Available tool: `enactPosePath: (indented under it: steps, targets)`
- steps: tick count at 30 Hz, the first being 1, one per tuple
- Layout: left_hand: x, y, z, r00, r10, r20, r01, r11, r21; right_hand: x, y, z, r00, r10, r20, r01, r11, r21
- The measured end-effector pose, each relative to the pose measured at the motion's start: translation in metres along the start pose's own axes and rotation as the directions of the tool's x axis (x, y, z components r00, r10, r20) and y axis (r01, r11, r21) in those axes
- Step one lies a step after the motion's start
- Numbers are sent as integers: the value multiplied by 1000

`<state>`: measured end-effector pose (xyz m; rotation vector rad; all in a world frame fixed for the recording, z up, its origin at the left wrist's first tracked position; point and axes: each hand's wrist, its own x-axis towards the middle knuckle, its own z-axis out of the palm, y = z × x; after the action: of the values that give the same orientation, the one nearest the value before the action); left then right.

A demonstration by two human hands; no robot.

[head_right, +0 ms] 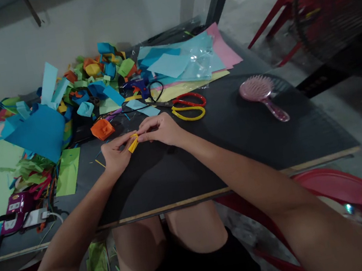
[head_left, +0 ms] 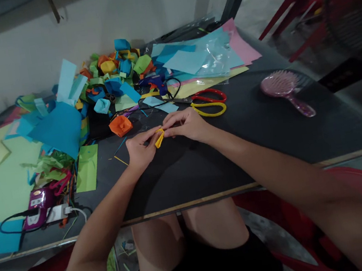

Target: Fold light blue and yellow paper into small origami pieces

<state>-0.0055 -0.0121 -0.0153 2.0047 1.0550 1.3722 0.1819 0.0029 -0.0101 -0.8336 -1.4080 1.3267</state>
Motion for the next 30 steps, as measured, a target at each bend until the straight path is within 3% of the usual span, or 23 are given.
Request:
enactPosePath:
  steps: [9, 17, 30]
  targets:
    - [3, -4, -4, 990, 92, 107, -90, 996, -23, -2, -10, 4, 996, 84, 20, -86, 992, 94]
    - [3, 0, -3, 981, 173, 84, -172, 985, -13, -2, -11, 2, 988, 146, 52, -151, 984, 97]
    - [0, -1, -2, 993, 77, 90, -76, 997, -12, -1, -3, -4, 997, 56, 51, -56, 998, -6]
